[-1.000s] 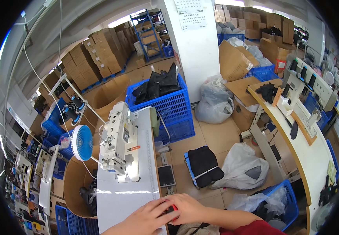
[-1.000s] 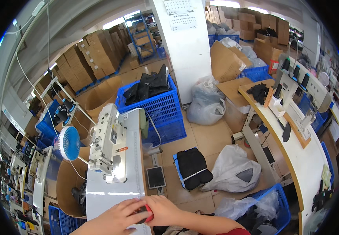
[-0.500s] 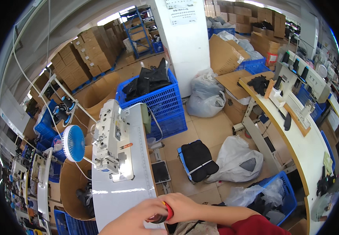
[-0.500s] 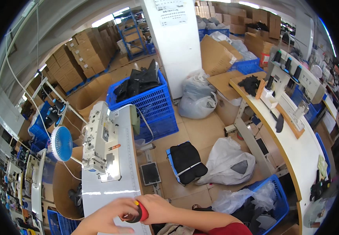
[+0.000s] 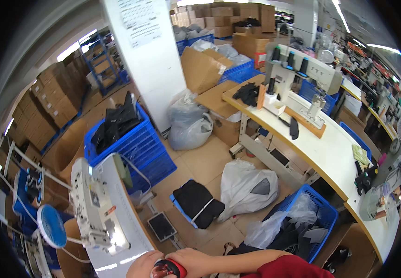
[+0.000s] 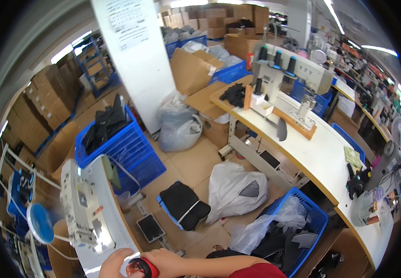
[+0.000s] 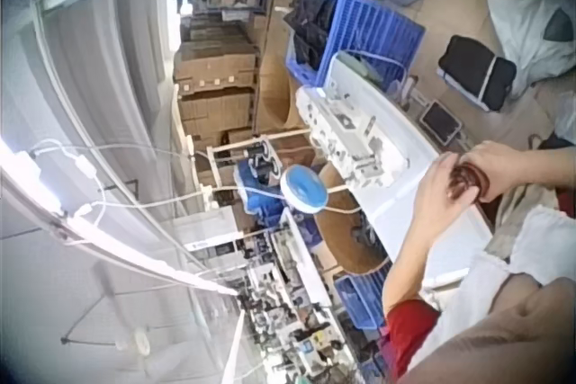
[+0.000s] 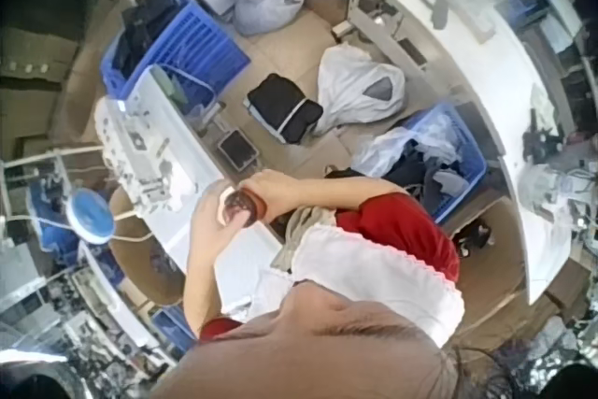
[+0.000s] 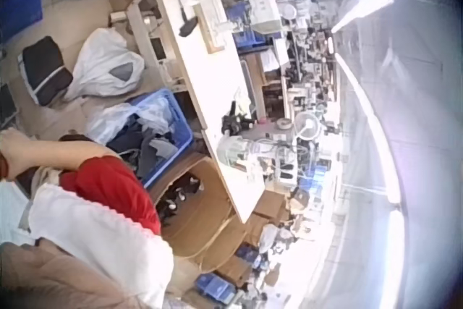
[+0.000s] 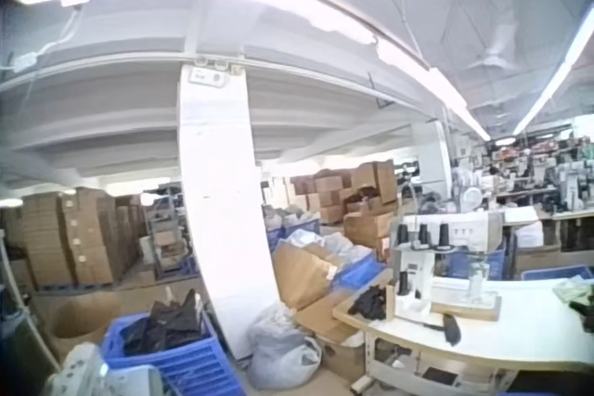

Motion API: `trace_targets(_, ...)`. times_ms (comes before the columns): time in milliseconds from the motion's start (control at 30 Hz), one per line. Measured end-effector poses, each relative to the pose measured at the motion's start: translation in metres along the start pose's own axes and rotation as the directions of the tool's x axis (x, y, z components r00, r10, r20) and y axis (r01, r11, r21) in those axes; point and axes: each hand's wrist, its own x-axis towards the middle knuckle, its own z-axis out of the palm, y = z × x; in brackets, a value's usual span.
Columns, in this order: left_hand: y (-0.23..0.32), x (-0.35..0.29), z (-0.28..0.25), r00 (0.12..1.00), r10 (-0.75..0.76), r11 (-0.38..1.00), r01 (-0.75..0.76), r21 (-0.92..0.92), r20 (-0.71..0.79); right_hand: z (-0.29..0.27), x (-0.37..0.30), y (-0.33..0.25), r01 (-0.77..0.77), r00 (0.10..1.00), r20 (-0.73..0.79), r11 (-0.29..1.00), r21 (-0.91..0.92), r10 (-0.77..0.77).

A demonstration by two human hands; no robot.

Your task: The person fills a water bottle from a water dispenser, caps it, and walks over to a workstation. They then take a shoe component from a crate and sew it using a sewing machine.

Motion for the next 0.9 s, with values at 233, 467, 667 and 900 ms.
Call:
trace_targets(233,0.000,0.031,0.024,0.954,-0.114,0.927,0.001,0.376,0.278,-0.028,0.000,0.031,-0.025,0.999,-0.040,1.000,-0.012,0.025)
trace_targets(467,-0.020,0.082,0.016,0.848,0.314,0.847,-0.453,0.278,0.427,-0.055,0.013,0.070,0.049,0.998,0.039,0.998,0.033,-0.051)
trace_targets(667,-0.005,0.155,0.006,0.748,0.467,0.728,-0.628,0.276,0.472,-0.090,0.006,0.096,-0.026,0.945,-0.323,0.996,0.080,0.050)
trace_targets(900,-0.049,0.210,0.019,0.913,0.210,0.907,-0.315,0.279,0.349,-0.244,-0.042,0.207,-0.574,0.559,-0.623,0.797,0.187,0.548)
